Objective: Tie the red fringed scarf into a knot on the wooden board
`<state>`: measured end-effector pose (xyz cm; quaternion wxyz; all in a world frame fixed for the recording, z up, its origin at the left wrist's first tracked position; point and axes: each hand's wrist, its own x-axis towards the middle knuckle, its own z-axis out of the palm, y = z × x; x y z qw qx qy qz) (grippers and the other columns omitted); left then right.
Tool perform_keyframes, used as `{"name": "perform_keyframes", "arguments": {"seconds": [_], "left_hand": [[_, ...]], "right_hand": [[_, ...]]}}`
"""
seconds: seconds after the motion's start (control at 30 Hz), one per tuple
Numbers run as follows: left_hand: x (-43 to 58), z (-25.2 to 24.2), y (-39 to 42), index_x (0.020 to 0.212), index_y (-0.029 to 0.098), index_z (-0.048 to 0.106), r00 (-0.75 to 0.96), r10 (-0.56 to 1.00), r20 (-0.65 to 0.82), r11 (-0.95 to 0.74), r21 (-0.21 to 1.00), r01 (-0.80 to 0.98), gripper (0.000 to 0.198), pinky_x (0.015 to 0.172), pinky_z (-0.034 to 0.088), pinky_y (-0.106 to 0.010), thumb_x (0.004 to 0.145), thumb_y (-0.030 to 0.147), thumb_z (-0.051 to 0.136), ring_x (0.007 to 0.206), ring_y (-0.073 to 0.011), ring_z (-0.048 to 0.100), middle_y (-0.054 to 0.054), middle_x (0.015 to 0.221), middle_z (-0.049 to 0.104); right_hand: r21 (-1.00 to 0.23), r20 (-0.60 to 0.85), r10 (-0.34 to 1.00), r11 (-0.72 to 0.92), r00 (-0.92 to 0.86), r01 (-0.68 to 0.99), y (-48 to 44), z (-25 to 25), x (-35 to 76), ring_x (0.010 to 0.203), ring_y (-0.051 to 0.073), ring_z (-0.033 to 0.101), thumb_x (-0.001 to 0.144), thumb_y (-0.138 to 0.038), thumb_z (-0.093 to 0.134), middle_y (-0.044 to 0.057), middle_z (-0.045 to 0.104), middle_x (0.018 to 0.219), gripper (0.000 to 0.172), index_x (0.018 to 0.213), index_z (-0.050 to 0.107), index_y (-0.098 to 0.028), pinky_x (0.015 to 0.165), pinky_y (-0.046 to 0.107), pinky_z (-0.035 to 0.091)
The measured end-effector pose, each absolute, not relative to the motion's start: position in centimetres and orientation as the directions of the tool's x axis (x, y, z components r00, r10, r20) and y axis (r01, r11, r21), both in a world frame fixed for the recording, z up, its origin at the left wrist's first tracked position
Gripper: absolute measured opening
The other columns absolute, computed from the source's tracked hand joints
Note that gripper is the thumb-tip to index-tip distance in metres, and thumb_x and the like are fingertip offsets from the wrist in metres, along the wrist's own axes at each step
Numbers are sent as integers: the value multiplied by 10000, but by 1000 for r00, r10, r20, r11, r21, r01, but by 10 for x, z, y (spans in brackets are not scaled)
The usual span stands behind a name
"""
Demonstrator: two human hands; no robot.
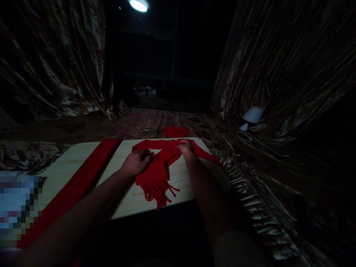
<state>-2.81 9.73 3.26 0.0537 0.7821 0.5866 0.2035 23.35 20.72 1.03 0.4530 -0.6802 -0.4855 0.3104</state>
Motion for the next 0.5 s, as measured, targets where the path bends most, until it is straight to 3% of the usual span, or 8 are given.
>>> {"name": "perform_keyframes", "arguments": {"seconds": [0.07, 0.13, 0.23, 0.4, 0.5], "left_hand": [[-33, 29, 113, 1327, 213, 630, 238, 954, 182, -281, 266, 922, 583, 1120, 354, -440, 961, 571, 351, 1351, -297, 488, -133, 1408, 588], [-36, 22, 123, 1492, 244, 471, 183, 981, 56, -191, 236, 953, 706, 1161, 258, -544, 933, 654, 336, 1478, -343, 296, -139, 1583, 379], [-39, 13, 123, 1595, 281, 240, 121, 990, -69, -104, 206, 973, 834, 1172, 164, -612, 899, 738, 293, 1528, -364, 97, -129, 1662, 142], [-46, 11, 107, 1606, 296, 166, 115, 985, -131, -92, 168, 981, 890, 1176, 142, -617, 867, 776, 293, 1531, -361, 39, -107, 1666, 73], [-51, 12, 98, 1608, 291, 150, 105, 985, -134, -81, 171, 982, 902, 1177, 139, -613, 863, 784, 272, 1532, -359, 25, -107, 1667, 67]], "right_hand": [[-854, 43, 945, -133, 324, 503, 211, 8, 234, 852, 183, 688, 690, -123, 617, 47, 721, 947, 284, 965, 658, -184, 724, 250, 532], [-837, 62, 940, -134, 336, 531, 212, 5, 236, 902, 198, 685, 686, -96, 594, 52, 719, 937, 200, 856, 647, -188, 771, 265, 529], [-838, 77, 938, -123, 339, 531, 208, 1, 236, 897, 186, 681, 684, -95, 588, 48, 716, 928, 167, 815, 626, -192, 780, 253, 526], [-917, -14, 974, -104, 228, 386, 189, 8, 229, 760, 161, 679, 692, -165, 660, 22, 713, 853, 190, 878, 630, -186, 664, 233, 535], [-936, -61, 983, -117, 174, 331, 180, 21, 236, 704, 169, 684, 769, -232, 655, 21, 712, 818, 240, 1006, 638, -199, 642, 265, 547]]}}
